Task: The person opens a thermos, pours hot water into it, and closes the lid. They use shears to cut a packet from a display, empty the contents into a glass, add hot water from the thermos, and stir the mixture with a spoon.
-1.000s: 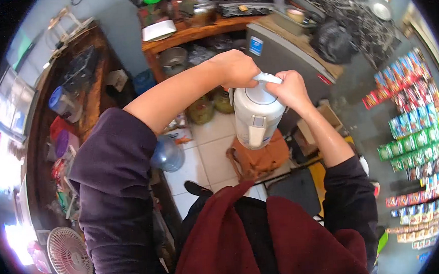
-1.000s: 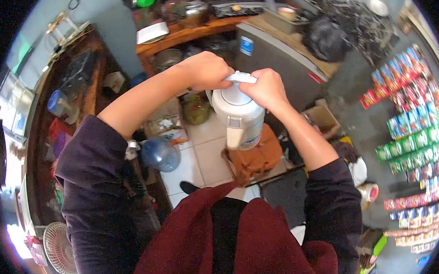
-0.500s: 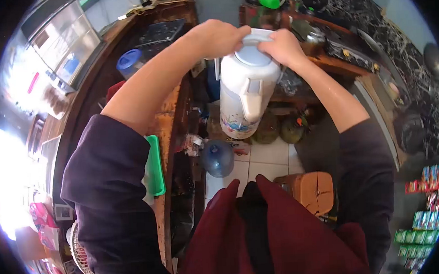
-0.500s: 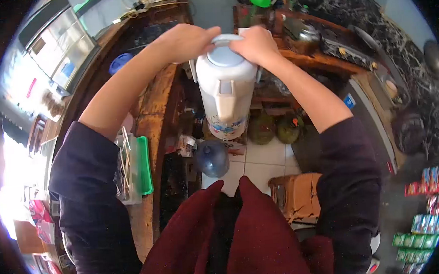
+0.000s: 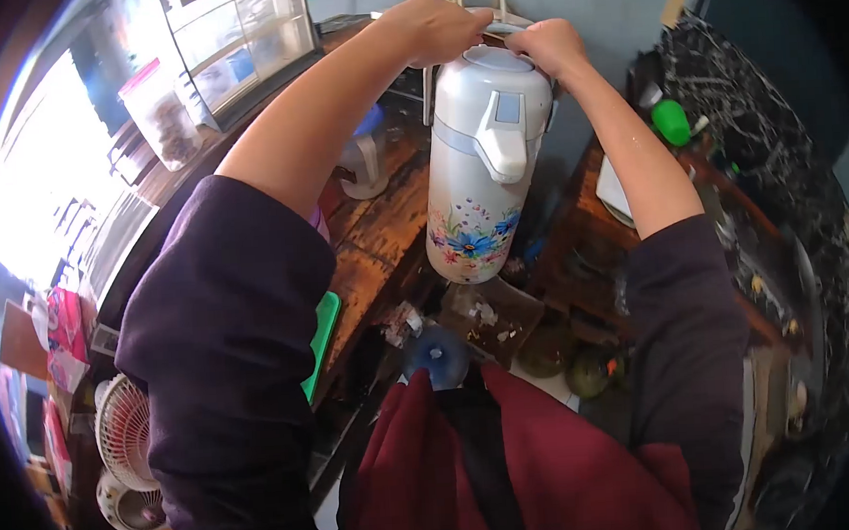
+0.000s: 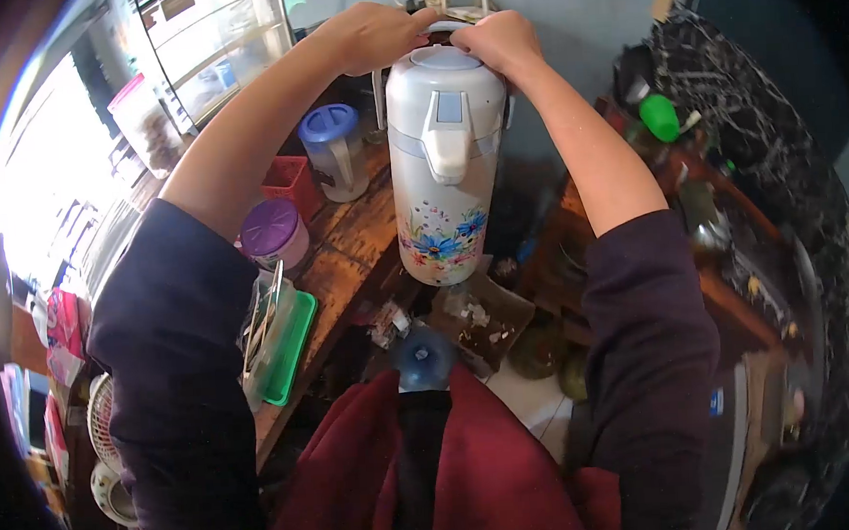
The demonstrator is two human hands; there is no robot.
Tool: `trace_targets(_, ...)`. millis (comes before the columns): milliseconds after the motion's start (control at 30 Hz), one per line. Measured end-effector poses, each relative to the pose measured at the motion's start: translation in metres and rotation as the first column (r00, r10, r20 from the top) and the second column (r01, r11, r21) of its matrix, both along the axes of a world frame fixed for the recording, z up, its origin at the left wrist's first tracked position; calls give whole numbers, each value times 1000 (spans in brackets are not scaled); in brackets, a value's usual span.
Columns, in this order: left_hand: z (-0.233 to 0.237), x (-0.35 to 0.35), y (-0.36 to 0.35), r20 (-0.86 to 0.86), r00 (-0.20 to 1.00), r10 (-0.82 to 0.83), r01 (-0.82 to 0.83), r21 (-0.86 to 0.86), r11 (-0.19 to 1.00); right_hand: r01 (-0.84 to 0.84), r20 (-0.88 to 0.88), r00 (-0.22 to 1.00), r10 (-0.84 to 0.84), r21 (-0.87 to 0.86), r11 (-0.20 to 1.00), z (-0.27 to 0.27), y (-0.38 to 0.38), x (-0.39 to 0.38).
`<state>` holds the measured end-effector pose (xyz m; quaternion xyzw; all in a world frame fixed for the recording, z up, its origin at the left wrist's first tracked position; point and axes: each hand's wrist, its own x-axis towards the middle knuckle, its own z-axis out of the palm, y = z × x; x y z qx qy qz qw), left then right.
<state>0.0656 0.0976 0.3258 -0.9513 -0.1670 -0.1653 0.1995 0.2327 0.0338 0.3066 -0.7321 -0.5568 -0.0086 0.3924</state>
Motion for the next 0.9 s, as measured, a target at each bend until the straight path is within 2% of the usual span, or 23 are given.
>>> trace_targets(67,-1,9,16,-10,999,44,-44,12,999,-67,-18,998,66,-21,998,-2,20,8)
trace_targets(167,-2,15,40,-45,971,233,-232,25,972,-246,-15,969,248,74,967,-1,57,14)
trace_targets(267,-7,16,54,-22,935,353,-354,-87,931,-289,81,953,291,-45,956,-4,99,22)
trace_targets(333,-16,17,71,29,938,346,-347,17,938,-334,136,934,330,12,942,-13,125,25)
trace_targets(367,-20,19,77,29,927,373,-373,10,928,-385,67,920,385,-18,923,-17,136,27)
trace_targets(433,-22,25,82,-88,867,490,-487,57,872,-438,27,899,438,-13,899,-27,159,32)
trace_targets(467,-25,24,85,-92,855,511,-508,57,860,-463,-14,886,463,-8,886,-34,170,33)
trace_targets(533,-32,23,95,-33,901,432,-430,53,901,-512,16,859,512,10,859,-40,183,31)
trace_targets(600,-32,21,106,-47,870,491,-490,23,871,-547,-94,830,550,60,835,-45,195,31)
trace_targets(733,-39,21,126,-85,794,602,-607,-67,791,-639,-119,755,645,92,764,-53,226,32)
trace_targets(767,-46,14,129,88,840,536,-524,-132,842,-719,-283,646,708,84,690,-57,233,34)
trace_targets(800,-59,5,135,263,847,461,-426,-183,886,-726,-290,637,714,85,682,-59,235,35)
trace_targets(833,-77,-4,141,259,842,474,-438,-186,880,-739,-352,566,745,184,648,-59,234,36)
trace_targets(867,-100,-14,146,588,684,431,-386,-210,898,-736,-407,487,773,285,614,-59,233,37)
trace_targets(900,-124,-24,151,837,430,339,-330,-204,922,-786,-453,437,777,227,575,-61,234,40)
